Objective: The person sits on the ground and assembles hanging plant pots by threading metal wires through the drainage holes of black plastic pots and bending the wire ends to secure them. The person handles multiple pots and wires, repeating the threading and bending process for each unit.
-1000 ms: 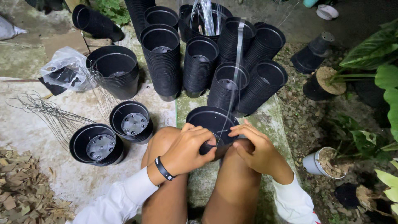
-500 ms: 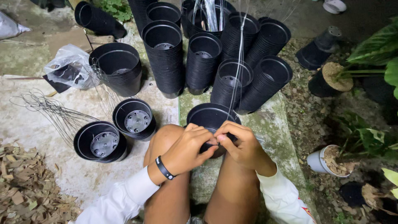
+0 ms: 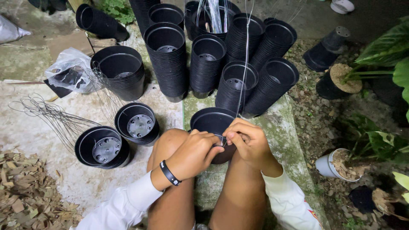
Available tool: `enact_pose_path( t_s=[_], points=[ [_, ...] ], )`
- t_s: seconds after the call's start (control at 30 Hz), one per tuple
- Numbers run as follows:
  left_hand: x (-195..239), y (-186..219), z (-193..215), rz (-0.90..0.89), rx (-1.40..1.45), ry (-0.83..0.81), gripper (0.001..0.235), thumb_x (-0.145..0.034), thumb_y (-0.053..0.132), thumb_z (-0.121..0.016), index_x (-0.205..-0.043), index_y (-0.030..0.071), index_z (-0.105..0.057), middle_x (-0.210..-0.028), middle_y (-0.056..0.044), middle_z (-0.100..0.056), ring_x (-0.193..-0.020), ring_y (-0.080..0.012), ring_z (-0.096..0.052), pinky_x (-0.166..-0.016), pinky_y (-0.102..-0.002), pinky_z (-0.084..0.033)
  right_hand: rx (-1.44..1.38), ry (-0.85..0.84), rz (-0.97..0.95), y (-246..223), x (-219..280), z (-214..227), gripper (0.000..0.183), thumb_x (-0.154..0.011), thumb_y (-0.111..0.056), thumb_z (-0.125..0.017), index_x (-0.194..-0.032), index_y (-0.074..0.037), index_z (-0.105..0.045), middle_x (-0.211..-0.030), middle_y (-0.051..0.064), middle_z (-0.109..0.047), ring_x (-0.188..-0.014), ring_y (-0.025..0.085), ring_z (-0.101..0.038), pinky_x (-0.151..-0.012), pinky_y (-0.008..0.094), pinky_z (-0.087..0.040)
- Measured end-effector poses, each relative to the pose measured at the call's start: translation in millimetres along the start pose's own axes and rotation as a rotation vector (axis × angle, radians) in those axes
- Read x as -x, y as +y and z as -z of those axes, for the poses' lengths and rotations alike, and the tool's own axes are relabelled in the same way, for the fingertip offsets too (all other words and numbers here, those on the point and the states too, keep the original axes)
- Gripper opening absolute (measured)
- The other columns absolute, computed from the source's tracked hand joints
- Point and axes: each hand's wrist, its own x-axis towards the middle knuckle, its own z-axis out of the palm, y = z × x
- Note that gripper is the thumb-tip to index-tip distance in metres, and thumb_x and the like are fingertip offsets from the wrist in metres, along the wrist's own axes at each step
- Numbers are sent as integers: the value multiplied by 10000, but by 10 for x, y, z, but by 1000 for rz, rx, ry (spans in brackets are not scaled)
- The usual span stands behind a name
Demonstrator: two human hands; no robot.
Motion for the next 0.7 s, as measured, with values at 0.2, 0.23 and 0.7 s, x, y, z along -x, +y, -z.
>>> enact_pose_path(
  t_s=[0.2, 0.23, 0.7],
  points=[
    [-1, 56, 12, 17, 41, 36, 78, -899, 119, -693, -912, 46, -715, -868, -139, -719, -802, -350, -642, -740, -429, -431, -102, 41, -68, 119, -10, -7, 143, -1014, -15, -594, -932, 68, -676, -893, 75, -616, -725, 95, -589, -667, 226, -499],
    [1, 65, 12, 21, 42, 45, 74, -897, 119, -696, -905, 48, -715, -870, -134, -722, -796, -348, -640, -741, -427, -430, -91, 44, -77, 123, -8, -7, 149, -1015, -21, -595, -923, 64, -676, -884, 72, -617, -715, 90, -586, -658, 225, -495],
    [50, 42, -23, -54, 79, 156, 69, -863, 89, -744, -906, 36, -732, -859, -99, -718, -806, -296, -653, -770, -396, -441, -33, 117, -195, 41, -61, -90, 176, -1009, -75, -609, -895, 35, -684, -799, 44, -621, -666, 71, -576, -617, 213, -477]
  ],
)
